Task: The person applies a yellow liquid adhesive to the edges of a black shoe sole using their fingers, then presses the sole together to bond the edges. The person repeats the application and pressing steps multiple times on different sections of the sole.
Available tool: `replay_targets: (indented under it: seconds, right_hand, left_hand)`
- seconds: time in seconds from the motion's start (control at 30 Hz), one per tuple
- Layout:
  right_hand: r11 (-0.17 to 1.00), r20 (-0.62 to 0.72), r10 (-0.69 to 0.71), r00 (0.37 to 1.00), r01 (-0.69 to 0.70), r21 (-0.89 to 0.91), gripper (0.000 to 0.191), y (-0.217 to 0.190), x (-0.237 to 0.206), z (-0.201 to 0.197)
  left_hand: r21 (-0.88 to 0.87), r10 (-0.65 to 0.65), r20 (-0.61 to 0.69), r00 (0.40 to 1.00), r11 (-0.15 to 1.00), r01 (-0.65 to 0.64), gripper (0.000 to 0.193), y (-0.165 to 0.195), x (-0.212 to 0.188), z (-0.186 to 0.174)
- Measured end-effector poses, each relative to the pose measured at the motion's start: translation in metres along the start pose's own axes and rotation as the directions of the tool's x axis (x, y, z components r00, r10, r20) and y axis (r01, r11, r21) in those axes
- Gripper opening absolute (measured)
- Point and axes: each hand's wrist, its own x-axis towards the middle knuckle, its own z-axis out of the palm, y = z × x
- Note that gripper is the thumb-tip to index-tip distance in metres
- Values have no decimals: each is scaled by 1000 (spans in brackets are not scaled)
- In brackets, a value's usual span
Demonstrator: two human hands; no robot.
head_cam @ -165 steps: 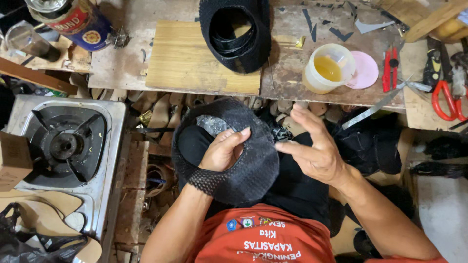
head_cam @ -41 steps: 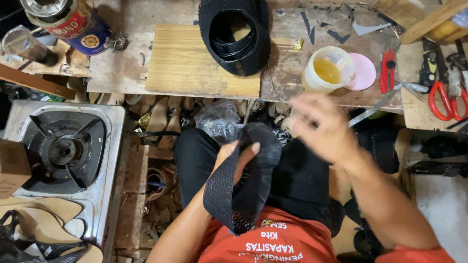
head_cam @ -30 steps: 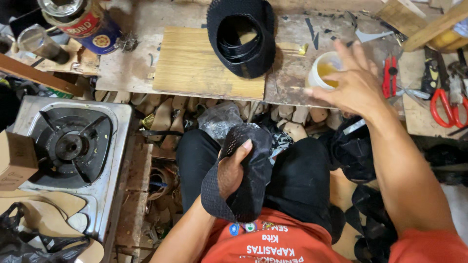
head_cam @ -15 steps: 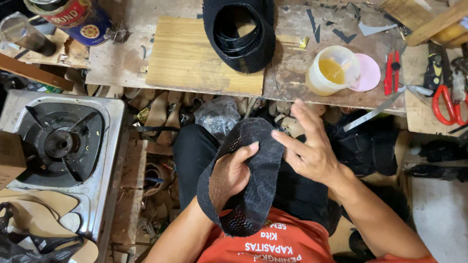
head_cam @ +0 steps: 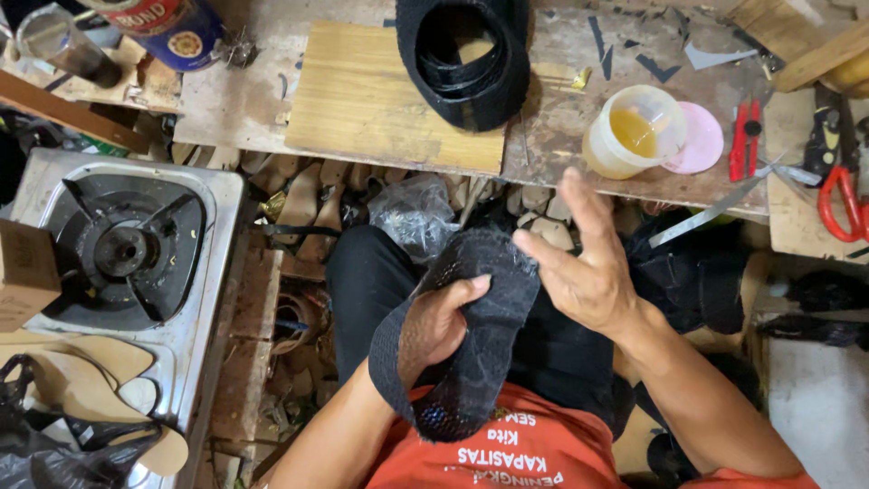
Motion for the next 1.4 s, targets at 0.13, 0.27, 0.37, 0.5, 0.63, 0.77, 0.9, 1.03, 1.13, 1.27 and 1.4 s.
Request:
replay_targets:
  seconds: [0.13, 0.27, 0.37, 0.5, 0.63, 0.77, 0.9, 1.03, 1.13, 1.27, 1.4]
  right_hand:
    - [989, 84, 83, 993, -71, -127, 49, -4, -1, -1]
    - [999, 37, 48, 998, -47, -25, 49, -7, -1, 0]
    - [990, 121, 95, 988, -82, -113, 47, -2, 0, -5]
    - [951, 0, 241, 971, -236, -201, 39, 25, 2, -30]
    - [873, 17, 344, 939, -313, -375, 35, 67, 5, -60]
    - [861, 71, 391, 917, -338, -382, 29, 91, 7, -64]
    - [882, 84, 384, 920, -338, -329, 25, 91, 18, -63]
    - [895, -7, 370, 929, -358, -267, 15, 51, 19, -51]
    - [962, 38, 259, 965, -254, -94, 36, 4, 6, -16]
    - [987, 134, 114, 984, -98, -125, 51, -14, 1, 13]
    - [979, 29, 178, 984, -174, -103, 53, -9, 1, 16]
  left_hand:
    - [57, 79, -29, 996, 995, -78, 37, 5, 2, 17]
    - [211, 118, 19, 993, 970, -120, 36, 16, 2, 23]
    - [253, 180, -90, 980, 955, -152, 34, 24, 0, 25]
    - [582, 510, -163, 844, 741, -335, 44, 45, 0, 20]
    - [64, 307, -231, 923, 952, -300, 31, 52, 14, 12]
    - [208, 321, -214, 923, 938, -278, 24, 33, 16, 10]
    - [88, 313, -152, 937, 949, -303, 25, 24, 12, 12]
    - [-37, 254, -133, 958, 965, -261, 28, 24, 12, 19]
    - [-57, 231, -115, 966, 970, -238, 28, 23, 11, 22]
    - [-51, 230, -81, 970, 971, -234, 28, 20, 8, 25]
    - [-38, 209, -75, 975, 976, -212, 29, 20, 7, 28]
